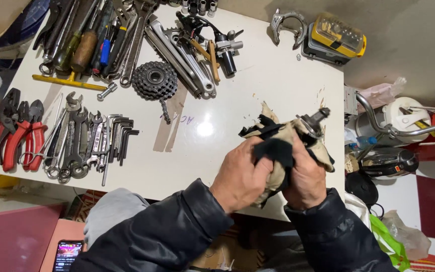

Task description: The person cleans a metal axle with a cloth, then places a bearing and a washer onto it. They continue by adding another bearing and a small metal ring, wiping the assembly with the cloth before placing it on the table.

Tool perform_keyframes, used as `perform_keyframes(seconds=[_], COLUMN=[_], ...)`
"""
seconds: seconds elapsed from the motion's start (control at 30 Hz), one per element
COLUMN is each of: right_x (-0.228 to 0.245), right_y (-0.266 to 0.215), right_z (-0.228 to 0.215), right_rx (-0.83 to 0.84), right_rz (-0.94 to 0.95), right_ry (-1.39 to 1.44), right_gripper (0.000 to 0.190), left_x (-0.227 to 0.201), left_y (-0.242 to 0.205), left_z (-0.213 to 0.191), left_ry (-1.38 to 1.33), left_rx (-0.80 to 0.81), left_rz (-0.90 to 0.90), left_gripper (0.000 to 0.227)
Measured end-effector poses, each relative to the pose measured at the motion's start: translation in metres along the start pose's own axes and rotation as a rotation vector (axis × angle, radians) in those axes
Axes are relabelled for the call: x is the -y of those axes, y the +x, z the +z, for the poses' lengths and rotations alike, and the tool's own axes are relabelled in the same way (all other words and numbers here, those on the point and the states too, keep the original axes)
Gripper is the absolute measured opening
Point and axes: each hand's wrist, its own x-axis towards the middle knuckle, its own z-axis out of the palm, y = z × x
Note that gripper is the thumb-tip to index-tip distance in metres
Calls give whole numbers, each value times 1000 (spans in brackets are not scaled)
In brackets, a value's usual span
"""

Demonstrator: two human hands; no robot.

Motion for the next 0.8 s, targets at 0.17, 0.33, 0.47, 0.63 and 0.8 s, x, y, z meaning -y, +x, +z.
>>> perform_keyframes(seconds=[0.17, 0.33, 0.47, 0.63, 0.8], right_x=[-12, 0, 2, -3, 16], right_y=[8, 4, 1, -1, 3], right_z=[-42, -28, -28, -33, -8], right_rx=[-48, 35, 102, 147, 153], right_rz=[276, 390, 363, 293, 339], right_ry=[44, 140, 73, 80, 153], right_gripper=[21, 25, 28, 29, 63], left_x=[12, 8, 13, 20, 5], left_y=[8, 10, 7, 7, 11], left_z=[9, -2, 2, 3, -9], left_ry=[-885, -1322, -1162, -1038, -990], left_rx=[85, 140, 113, 90, 5], left_rz=[-603, -792, -663, -534, -551], left_gripper=[16, 28, 32, 34, 28])
